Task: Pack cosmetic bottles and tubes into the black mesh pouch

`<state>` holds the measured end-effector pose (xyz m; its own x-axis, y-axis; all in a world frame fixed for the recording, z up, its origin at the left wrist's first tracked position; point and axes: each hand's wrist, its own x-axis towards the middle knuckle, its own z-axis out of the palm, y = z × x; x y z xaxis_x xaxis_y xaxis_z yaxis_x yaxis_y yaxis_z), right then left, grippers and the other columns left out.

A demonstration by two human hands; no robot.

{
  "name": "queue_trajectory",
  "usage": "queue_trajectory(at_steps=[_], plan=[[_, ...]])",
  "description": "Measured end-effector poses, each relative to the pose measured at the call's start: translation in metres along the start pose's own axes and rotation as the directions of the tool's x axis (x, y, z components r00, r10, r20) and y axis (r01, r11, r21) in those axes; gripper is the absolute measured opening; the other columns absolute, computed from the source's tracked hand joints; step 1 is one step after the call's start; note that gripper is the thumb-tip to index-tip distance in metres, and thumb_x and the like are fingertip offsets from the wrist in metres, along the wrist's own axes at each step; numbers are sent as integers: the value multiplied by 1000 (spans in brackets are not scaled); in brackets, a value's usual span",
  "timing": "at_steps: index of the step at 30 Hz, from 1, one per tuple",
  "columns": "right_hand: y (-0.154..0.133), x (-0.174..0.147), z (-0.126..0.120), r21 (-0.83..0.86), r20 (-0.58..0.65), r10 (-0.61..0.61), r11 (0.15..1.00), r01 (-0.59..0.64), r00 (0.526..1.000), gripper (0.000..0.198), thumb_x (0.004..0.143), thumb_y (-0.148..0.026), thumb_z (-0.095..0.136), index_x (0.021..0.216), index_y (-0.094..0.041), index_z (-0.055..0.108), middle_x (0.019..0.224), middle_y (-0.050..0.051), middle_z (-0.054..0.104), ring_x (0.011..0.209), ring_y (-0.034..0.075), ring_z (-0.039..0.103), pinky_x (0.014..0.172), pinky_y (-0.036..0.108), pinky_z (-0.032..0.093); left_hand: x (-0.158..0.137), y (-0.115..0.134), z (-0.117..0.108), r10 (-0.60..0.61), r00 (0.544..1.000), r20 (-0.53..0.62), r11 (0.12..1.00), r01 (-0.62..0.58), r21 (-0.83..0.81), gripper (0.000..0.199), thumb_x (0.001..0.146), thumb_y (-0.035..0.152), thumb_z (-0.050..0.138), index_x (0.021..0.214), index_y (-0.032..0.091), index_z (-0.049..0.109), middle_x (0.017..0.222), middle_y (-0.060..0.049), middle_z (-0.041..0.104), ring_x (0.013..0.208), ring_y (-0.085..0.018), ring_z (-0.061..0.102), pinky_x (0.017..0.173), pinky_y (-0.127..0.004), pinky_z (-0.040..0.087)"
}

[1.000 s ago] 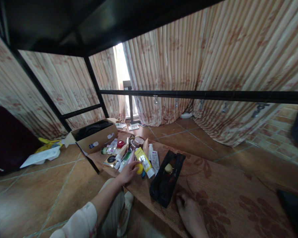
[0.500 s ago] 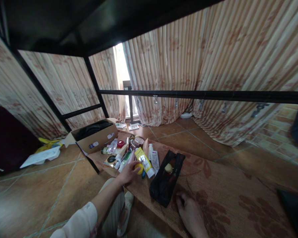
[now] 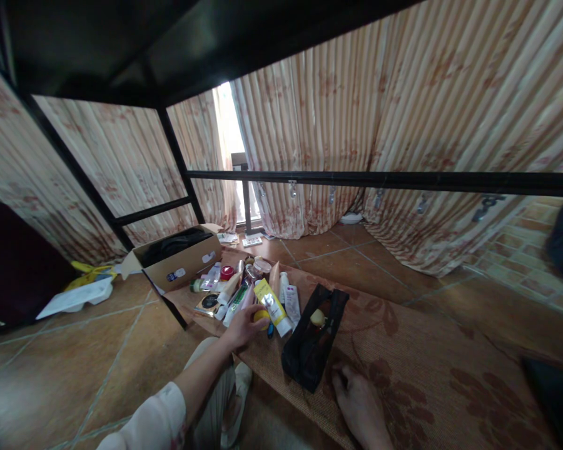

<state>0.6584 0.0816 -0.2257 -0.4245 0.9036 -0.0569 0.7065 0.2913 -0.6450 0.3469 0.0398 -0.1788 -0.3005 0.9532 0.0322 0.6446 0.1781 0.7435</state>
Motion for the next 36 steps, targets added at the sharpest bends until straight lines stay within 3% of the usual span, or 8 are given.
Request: queue_trajectory(at_steps=[36], plan=[[4,1,2,-13,41,8,1000,-8,999,37,90,-38,33,100,-23,66,98,6,73,91,21,68,81,29,45,1,-3,0,34,999,4,999,-34,-37,29,80,30,60,105,16,67,101,-5,69,92,-20,62,83,-28,47]])
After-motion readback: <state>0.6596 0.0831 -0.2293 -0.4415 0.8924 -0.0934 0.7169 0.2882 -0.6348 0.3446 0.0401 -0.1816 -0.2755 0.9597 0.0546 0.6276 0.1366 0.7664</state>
